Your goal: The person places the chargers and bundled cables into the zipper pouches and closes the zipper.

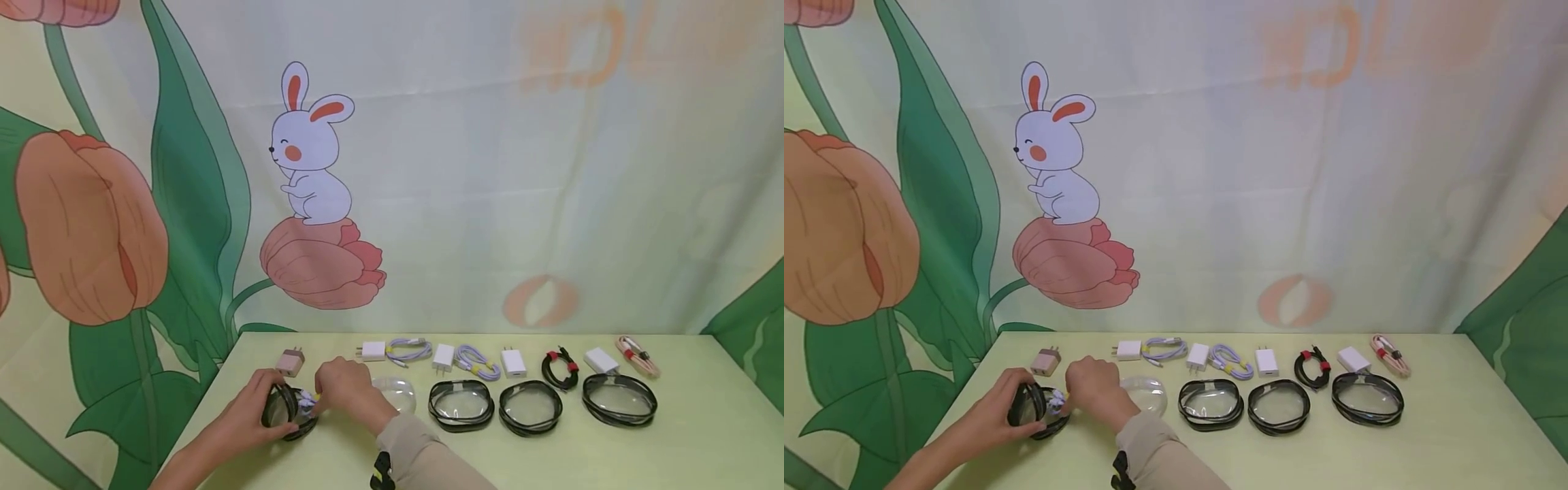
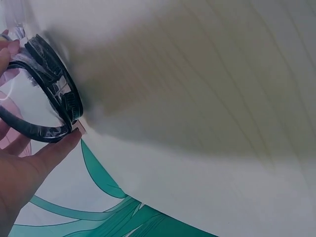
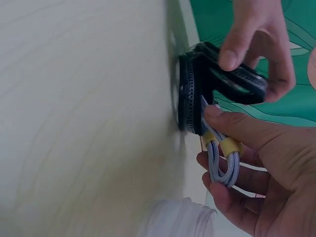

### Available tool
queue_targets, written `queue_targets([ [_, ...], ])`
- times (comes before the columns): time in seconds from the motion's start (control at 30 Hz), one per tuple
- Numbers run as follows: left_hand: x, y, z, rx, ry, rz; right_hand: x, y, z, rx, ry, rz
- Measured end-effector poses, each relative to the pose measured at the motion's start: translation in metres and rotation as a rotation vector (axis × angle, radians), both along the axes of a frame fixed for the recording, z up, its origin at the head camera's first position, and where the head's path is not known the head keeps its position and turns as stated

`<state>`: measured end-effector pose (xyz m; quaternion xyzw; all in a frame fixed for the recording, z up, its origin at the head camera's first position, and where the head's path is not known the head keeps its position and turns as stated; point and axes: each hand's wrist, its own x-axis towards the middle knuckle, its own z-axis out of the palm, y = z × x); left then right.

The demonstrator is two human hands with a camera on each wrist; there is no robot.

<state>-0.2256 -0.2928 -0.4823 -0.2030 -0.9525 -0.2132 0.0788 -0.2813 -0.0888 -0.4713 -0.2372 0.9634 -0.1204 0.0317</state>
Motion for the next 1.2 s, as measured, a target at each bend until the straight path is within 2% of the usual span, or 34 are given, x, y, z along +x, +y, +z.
queue_targets([
  [0.2,0.005,-0.002,-0.001,0.006,0.082,-0.005,0.002,-0.005,-0.003,0.038,0.022,-0.038],
  [0.37,0.007,-0.001,-0.002,0.010,0.132,-0.037,0.002,-0.005,-0.003,0.014,0.007,-0.062],
  [0.5,0.007,-0.001,-0.003,0.014,0.111,-0.042,0.005,-0.007,0.000,-0.038,0.002,-0.048],
  [0.7,0.008,0.000,-0.002,0.026,0.061,-0.031,0.009,-0.017,0.003,-0.096,0.028,0.025],
  [0.93,0.012,0.003,-0.003,0.030,0.076,-0.046,0.012,-0.023,-0.002,-0.123,0.081,0.087],
  [1.07,0.012,0.003,0.000,0.031,0.029,-0.027,0.009,-0.016,0.000,-0.214,-0.030,0.125],
  [1.2,0.009,0.002,0.003,0.049,-0.022,0.001,0.004,-0.007,0.008,-0.317,-0.154,0.120],
])
